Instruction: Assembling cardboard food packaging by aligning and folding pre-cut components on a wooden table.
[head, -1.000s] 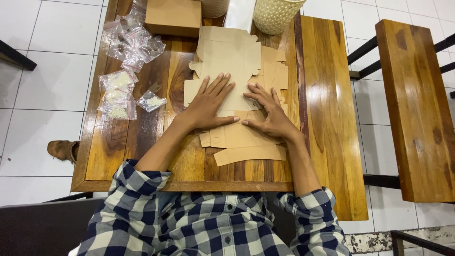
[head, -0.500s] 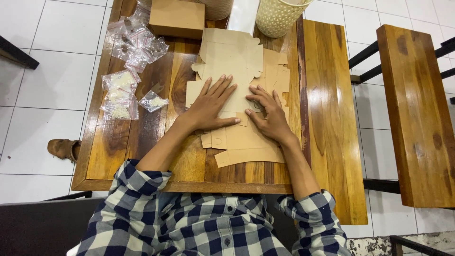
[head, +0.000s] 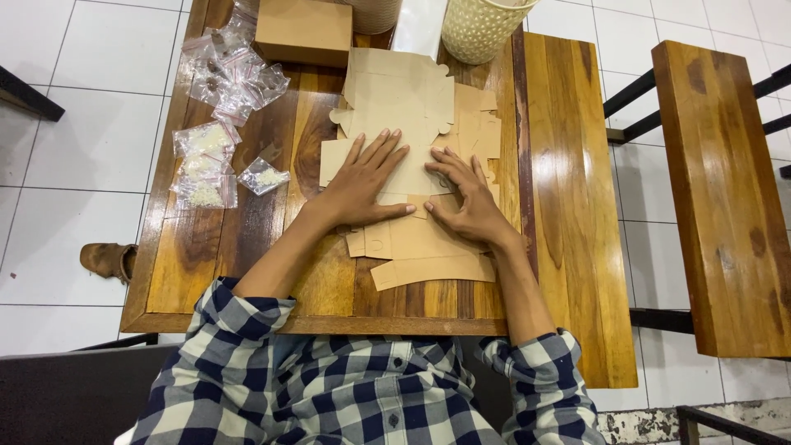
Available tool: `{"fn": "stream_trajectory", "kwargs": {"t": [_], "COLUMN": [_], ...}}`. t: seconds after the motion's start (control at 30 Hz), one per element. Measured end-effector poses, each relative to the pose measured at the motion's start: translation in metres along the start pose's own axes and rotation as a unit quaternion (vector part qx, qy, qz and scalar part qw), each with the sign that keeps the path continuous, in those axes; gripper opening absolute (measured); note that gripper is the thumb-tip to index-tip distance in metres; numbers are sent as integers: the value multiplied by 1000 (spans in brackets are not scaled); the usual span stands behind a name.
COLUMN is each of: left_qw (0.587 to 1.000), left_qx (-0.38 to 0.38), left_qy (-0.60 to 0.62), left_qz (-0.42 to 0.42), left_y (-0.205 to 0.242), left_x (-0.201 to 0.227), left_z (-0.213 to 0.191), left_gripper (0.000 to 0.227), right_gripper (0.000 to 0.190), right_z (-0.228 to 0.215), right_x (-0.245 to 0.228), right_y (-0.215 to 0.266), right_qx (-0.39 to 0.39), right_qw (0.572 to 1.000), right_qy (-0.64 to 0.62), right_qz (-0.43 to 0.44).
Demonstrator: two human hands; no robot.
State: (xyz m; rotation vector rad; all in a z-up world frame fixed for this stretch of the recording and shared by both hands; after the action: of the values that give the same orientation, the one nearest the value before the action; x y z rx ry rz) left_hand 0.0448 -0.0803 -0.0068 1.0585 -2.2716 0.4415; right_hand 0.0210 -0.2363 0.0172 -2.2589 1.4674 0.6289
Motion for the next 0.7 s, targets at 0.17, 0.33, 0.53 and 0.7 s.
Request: {"fn": "stream_trajectory", "kwargs": {"t": [0.17, 0.33, 0.53, 0.7], "left_qw": [1000, 1000, 1000, 1000], "left_qx": [-1, -4, -1, -4], "left_qy": [3, 2, 4, -1], "left_qz": [-6, -8, -1, -5], "left_y": [0, 0, 1, 0], "left_x": [0, 0, 2, -1], "left_z": [-1, -1, -1, 1], "left_gripper": [106, 107, 105, 106], "right_gripper": [74, 84, 85, 76], "right_z": [-1, 1, 1, -1], "right_x": [-2, 0, -3, -6], "right_y": [1, 1, 2, 1], "right_qx": [-15, -25, -36, -34], "right_qw": [1000, 999, 999, 999], "right_qy": [-6, -8, -6, -9], "right_qz": [-12, -23, -22, -6]}}
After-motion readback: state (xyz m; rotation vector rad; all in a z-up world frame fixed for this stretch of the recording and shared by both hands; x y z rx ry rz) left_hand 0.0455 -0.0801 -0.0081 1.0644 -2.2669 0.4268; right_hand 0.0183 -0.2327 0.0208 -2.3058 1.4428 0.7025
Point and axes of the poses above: each hand's wrist, its own y-axis away from the middle knuckle, its own z-axis out of the palm, x = y × z, the point moved 9 cm from there along -y, towards the middle knuckle, and after that the axes turned 10 degrees about y, right-handed, at the moved point
